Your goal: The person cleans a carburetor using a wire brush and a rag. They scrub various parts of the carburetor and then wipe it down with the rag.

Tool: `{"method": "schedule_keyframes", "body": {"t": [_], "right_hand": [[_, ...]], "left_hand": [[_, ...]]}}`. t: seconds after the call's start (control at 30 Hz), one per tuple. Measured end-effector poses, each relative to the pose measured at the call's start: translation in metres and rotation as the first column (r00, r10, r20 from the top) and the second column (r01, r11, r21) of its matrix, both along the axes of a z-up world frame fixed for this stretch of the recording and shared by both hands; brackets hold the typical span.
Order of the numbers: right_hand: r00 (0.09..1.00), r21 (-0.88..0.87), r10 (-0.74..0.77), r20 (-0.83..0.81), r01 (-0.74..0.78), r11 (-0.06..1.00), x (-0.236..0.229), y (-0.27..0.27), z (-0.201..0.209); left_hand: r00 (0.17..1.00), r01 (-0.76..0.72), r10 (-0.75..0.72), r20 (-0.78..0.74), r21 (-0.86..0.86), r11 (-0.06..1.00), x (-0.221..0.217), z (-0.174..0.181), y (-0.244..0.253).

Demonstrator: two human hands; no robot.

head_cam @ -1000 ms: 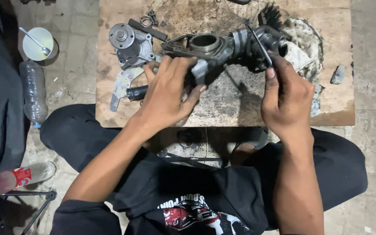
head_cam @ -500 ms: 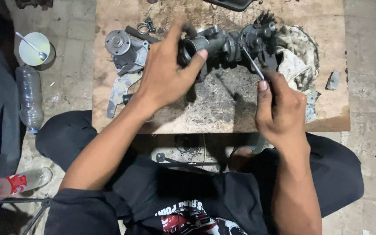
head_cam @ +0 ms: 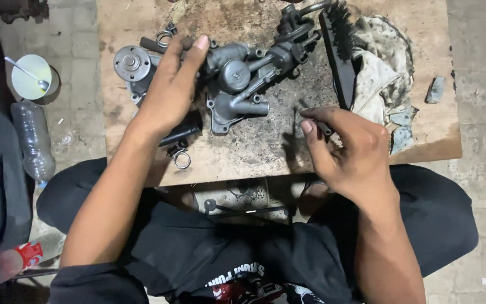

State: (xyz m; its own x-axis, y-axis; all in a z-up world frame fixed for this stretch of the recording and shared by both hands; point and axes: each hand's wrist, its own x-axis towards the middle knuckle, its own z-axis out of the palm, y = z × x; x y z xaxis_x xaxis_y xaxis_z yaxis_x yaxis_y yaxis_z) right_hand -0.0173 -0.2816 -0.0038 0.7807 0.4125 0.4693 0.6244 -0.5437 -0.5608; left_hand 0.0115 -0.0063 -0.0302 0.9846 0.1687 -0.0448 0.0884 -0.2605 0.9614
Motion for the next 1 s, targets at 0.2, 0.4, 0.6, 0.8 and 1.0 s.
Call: {"method": "schedule_keyframes", "body": {"t": [0.2, 0.4, 0.6, 0.8, 1.0], "right_hand": [[1.0, -0.03, -0.006, -0.004, 0.005, 1.0, 0.011, 0.002, -0.006], [0.999, -0.019, 0.033, -0.01, -0.033, 0.999, 0.014, 0.006, -0.009], [0.999, -0.035, 0.021, -0.029, -0.022, 0.999, 0.019, 0.01, -0.017], [1.0, -0.088, 0.0, 0.026, 0.002, 0.996, 0.03, 0.008, -0.034], [0.998, -0.143, -0.043, 0.034, 0.048, 0.989, 0.034, 0.008, -0.041]], "left_hand": [[1.0, 0.02, -0.02, -0.023, -0.003, 1.0, 0.006, -0.004, 0.005], [0.998, 0.017, -0.022, -0.051, -0.1, 0.995, 0.007, -0.012, 0.006], [1.0, 0.013, -0.011, -0.028, 0.068, 0.998, 0.003, -0.005, 0.003], [1.0, 0.023, -0.022, -0.012, 0.155, 0.988, -0.017, 0.011, 0.002], [0.984, 0.148, -0.115, -0.139, 0.261, 0.954, -0.033, -0.005, 0.008]]}}
